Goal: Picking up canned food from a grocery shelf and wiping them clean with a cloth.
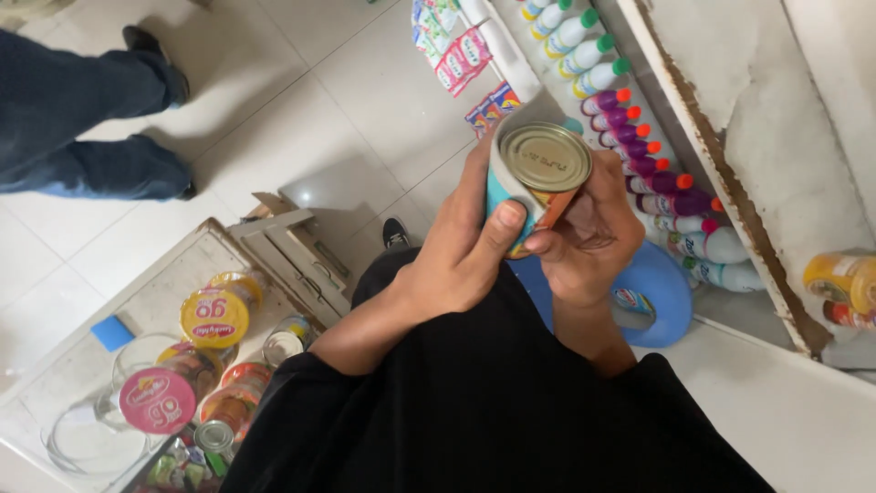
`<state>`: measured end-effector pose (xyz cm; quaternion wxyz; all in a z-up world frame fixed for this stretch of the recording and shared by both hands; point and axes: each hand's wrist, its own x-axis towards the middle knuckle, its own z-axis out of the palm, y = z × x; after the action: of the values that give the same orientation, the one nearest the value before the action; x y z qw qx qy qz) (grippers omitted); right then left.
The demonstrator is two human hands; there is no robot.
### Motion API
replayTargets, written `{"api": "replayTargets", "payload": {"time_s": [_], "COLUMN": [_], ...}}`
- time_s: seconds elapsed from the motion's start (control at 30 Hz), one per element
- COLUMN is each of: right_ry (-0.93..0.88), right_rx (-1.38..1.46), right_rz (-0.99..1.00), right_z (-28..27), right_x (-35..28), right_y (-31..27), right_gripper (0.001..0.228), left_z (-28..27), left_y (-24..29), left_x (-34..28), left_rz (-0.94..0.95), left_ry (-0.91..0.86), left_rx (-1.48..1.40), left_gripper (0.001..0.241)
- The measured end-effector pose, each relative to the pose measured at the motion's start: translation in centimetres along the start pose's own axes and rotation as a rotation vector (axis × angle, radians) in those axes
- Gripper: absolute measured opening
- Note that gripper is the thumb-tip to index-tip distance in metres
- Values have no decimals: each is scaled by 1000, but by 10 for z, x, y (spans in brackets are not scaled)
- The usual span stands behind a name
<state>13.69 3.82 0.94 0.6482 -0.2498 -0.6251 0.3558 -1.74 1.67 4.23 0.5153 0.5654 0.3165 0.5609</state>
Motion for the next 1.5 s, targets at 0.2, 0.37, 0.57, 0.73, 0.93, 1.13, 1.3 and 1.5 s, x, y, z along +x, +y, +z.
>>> {"api": "replayTargets", "payload": {"time_s": [0.2,0.37,0.57,0.73,0.93,1.13,1.3,1.5], "right_ry": [97,117,160,67,63,-57,-116,-40], "right_rx": [-8,-31,-50,-20,-92,-121,-125,-25], "right_rz": [52,57,38,62,10,213,159,190], "right_z": [2,-6,4,9,3,-10,-25,-24], "right_x": [-20,-27,-20,-27,-7,18,34,39], "right_y": [-4,1,2,5,17,21,42,28], "right_gripper": [70,72,66,67,59,55,56,58], "left_z": [1,1,-7,-22,-17,-27,-29,-12], "left_y": [-8,-16,-18,-18,-25,-53,-68,-47], "left_x": [9,4,11,12,18,48,73,76], "left_rz": [-19,-64,-7,-16,-46,-33,-10,-34], "left_ry": [-51,-77,-128,-138,-165,-204,-154,-65], "left_rx": [-61,-78,-25,-60,40,135,186,-20], "left_gripper": [62,61,57,59,57,49,53,54]}}
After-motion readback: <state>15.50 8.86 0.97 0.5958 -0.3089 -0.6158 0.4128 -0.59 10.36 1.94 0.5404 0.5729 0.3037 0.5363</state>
